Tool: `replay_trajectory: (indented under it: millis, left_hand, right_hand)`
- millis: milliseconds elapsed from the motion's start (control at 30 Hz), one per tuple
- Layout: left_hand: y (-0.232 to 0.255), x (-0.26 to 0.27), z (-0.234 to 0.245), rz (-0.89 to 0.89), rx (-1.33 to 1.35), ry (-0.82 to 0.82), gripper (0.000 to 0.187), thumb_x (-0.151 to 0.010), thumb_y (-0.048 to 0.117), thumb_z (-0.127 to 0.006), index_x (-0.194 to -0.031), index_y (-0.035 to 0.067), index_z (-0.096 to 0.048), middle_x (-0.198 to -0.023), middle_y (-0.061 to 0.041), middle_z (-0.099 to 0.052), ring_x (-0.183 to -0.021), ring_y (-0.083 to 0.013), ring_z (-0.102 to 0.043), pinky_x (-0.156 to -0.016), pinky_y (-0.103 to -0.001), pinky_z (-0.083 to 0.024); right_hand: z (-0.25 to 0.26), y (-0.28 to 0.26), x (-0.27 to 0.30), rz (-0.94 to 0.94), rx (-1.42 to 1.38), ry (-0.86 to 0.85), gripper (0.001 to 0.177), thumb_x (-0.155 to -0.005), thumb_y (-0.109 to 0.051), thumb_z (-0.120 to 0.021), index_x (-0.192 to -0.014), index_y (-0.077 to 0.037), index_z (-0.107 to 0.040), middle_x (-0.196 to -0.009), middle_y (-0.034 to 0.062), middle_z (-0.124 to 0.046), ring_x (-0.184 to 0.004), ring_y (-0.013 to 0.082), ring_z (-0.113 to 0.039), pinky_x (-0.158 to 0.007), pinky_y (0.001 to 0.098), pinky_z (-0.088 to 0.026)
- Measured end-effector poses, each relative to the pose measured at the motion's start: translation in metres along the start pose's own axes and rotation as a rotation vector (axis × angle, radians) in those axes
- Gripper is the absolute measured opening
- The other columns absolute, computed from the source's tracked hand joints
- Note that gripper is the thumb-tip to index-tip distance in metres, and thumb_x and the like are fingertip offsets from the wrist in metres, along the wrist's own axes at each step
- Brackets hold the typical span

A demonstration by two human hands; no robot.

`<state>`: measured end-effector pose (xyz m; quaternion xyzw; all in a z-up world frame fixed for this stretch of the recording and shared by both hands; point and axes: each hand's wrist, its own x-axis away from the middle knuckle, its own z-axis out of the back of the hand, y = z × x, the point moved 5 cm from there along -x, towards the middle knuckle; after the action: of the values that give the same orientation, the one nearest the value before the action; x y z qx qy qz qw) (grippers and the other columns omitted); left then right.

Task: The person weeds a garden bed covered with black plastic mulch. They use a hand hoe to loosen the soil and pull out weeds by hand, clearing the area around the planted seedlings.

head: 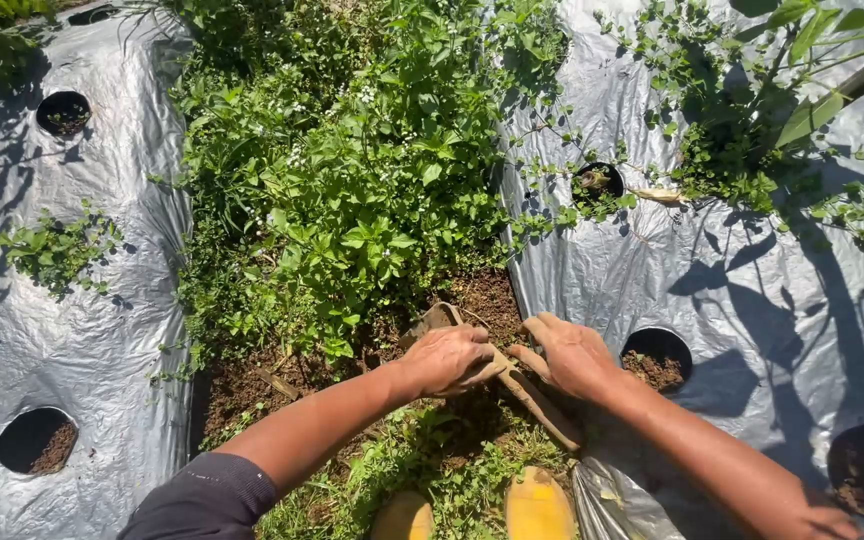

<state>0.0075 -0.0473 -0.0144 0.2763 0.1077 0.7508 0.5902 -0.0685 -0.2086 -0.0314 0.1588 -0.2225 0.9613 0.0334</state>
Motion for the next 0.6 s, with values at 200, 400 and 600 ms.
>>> replay_trajectory:
  millis: [200,400,600]
  left_hand:
    - [0.027,-0.024,0.056,-0.018,-0.028,0.101,0.033,-0.108,0.030,-0.044,-0.100,0.006,-0.065,-0.099,-0.015,-0.070,-0.098,-0.0256,-0.067,-0.093,-0.035,-0.055]
    - [0.064,-0.040,0.093,0.061,0.302,-0.136,0.036,-0.110,0.032,-0.022,-0.100,0.022,-0.055,-0.085,0.001,-0.056,-0.085,-0.0148,-0.052,-0.103,-0.032,-0.046]
    - [0.074,-0.084,0.084,-0.197,-0.539,-0.135,0.025,-0.101,0.018,-0.044,-0.102,0.018,-0.069,-0.103,-0.004,-0.070,-0.102,-0.0187,-0.064,-0.094,-0.034,-0.054]
  right_hand:
    - [0.088,0.080,0.020,-0.107,0.144,0.699,0.026,-0.098,-0.051,-0.062,-0.114,-0.031,-0.065,-0.084,-0.0045,-0.063,-0.072,0.0217,-0.072,-0.063,0.0377,-0.059]
    - [0.123,0.160,0.044,-0.345,-0.121,0.604,0.027,-0.101,-0.047,-0.061,-0.120,-0.029,-0.068,-0.085,0.0022,-0.074,-0.091,0.0280,-0.073,-0.080,0.0443,-0.058]
    - [0.117,0.168,0.030,-0.416,-0.121,0.497,0.043,-0.094,-0.063,-0.056,-0.117,-0.027,-0.063,-0.081,-0.0039,-0.073,-0.090,0.0256,-0.075,-0.084,0.0448,-0.058]
